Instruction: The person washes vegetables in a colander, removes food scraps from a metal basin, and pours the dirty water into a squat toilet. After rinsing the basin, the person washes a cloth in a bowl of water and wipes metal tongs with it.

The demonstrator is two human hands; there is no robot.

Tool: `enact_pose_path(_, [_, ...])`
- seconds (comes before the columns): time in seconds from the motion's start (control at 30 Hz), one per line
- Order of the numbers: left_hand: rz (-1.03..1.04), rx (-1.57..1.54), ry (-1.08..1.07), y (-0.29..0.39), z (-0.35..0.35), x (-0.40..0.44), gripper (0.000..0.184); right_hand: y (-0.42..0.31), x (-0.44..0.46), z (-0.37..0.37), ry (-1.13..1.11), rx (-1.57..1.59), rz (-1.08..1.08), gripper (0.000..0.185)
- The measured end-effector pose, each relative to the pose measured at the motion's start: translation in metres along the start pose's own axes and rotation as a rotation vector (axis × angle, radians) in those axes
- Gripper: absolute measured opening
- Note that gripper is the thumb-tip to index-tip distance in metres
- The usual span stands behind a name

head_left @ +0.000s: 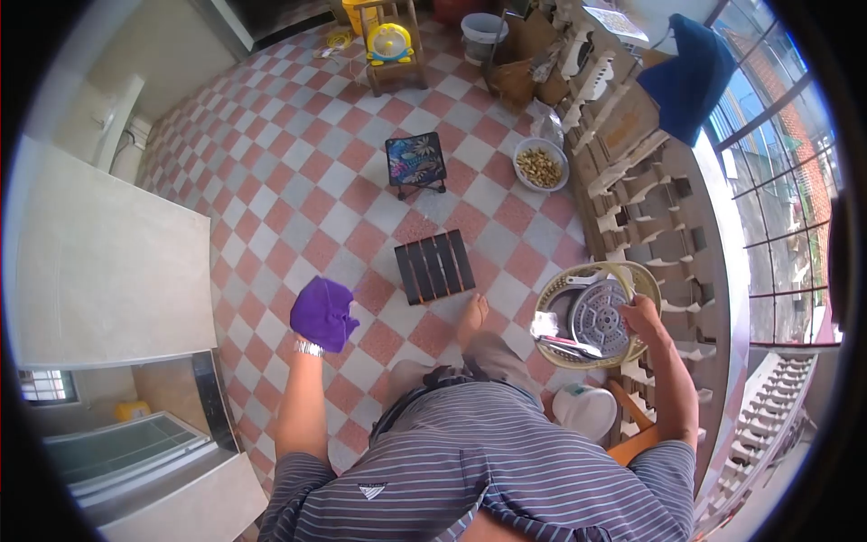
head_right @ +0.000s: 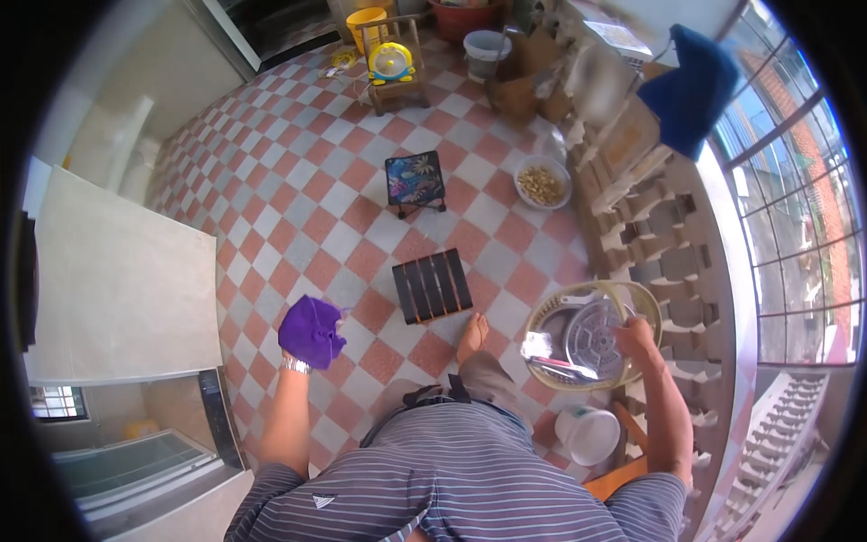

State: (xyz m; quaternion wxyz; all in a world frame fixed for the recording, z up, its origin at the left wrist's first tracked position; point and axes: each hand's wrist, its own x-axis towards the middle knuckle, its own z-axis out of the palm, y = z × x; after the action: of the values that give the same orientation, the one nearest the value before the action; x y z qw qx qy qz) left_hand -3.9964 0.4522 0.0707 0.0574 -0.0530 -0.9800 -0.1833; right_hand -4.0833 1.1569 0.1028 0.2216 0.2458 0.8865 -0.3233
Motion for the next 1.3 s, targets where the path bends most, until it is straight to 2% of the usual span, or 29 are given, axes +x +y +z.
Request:
enact_pose_path(0.03, [-0.028, 0.039, -0.005, 0.0, -0.003, 0.0, 0.04, -0.035, 0.013, 0.008, -0.033, -0.008, -0.06, 0.016])
enact_pose_path(0.1, [-0.008, 0.299, 0.023, -0.002, -0.013, 0.0, 0.04, -0.061, 0.08, 0.041, -0.01, 0.034, -0.064, 0.016])
enact_pose_path(0.17, [-0.173, 0.384, -0.023, 0.006, -0.027, -0.006, 0.041, -0.104, 0.124, 0.064, -0.029, 0.021, -0.124, 0.017])
enact_pose_path(0.27, [-0.432, 0.457, -0.265, 0.025, -0.056, 0.013, 0.042, -0.183, 0.17, 0.087, -0.049, 0.034, -0.093, 0.023])
enact_pose_path(0.33, [-0.401, 0.499, -0.158, -0.029, -0.014, -0.025, 0.043, -0.242, 0.194, 0.102, -0.056, 0.076, -0.116, 0.023])
enact_pose_path(0.4, [-0.479, 0.495, -0.109, -0.057, 0.003, -0.034, 0.042, -0.287, 0.215, 0.12, -0.081, 0.142, -0.125, 0.018])
enact_pose_path(0.43, [-0.499, 0.446, -0.131, -0.046, -0.016, -0.009, 0.039, -0.31, 0.228, 0.131, -0.101, 0.188, -0.131, 0.014])
enact_pose_path(0.53, [-0.573, 0.337, -0.128, -0.086, -0.003, 0.02, 0.036, -0.385, 0.255, 0.166, -0.139, 0.231, -0.114, 0.013])
enact_pose_path(0.63, [-0.517, 0.355, -0.287, -0.125, -0.016, 0.102, 0.038, -0.458, 0.276, 0.202, -0.173, 0.185, -0.088, 0.014])
enact_pose_path(0.7, [-0.45, 0.244, -0.298, -0.185, -0.008, 0.134, 0.034, -0.493, 0.298, 0.239, -0.172, 0.183, -0.054, 0.013])
enact_pose_path(0.8, [-0.324, 0.202, -0.362, -0.252, 0.009, 0.2, 0.037, -0.526, 0.333, 0.295, -0.159, 0.223, 0.008, 0.013])
enact_pose_path(0.87, [-0.506, -0.54, -0.296, -0.3, 0.027, 0.243, 0.044, -0.566, 0.344, 0.331, -0.178, 0.27, 0.031, 0.013])
enact_pose_path(0.9, [-0.707, -1.307, -0.173, -0.323, 0.047, 0.254, 0.048, -0.583, 0.351, 0.347, -0.18, 0.244, 0.06, 0.013])
enact_pose_path(0.97, [-0.961, -2.01, -0.008, -0.34, 0.063, 0.29, 0.053, -0.609, 0.366, 0.378, -0.203, 0.272, 0.069, 0.012])
enact_pose_path(1.0, [-1.043, -1.942, -0.012, -0.339, 0.072, 0.308, 0.054, -0.62, 0.375, 0.392, -0.22, 0.281, 0.071, 0.011])
enact_pose_path(1.07, [-0.984, -2.157, -0.13, -0.33, 0.08, 0.358, 0.046, -0.64, 0.396, 0.416, -0.251, 0.29, 0.079, 0.011])
enact_pose_path(1.1, [-0.823, -2.428, -0.251, -0.327, 0.082, 0.382, 0.037, -0.645, 0.409, 0.43, -0.272, 0.297, 0.086, 0.011])
enact_pose_path(1.2, [-0.656, -1.943, -0.165, -0.314, 0.148, 0.374, 0.028, -0.65, 0.458, 0.475, -0.371, 0.364, 0.117, 0.011])
enact_pose_path(1.23, [-0.355, -1.471, -0.181, -0.303, 0.161, 0.391, 0.033, -0.655, 0.474, 0.489, -0.391, 0.323, 0.077, 0.012])
enact_pose_path(1.3, [-0.356, -1.436, -0.284, -0.276, 0.178, 0.422, 0.038, -0.655, 0.491, 0.507, -0.417, 0.258, 0.032, 0.013])
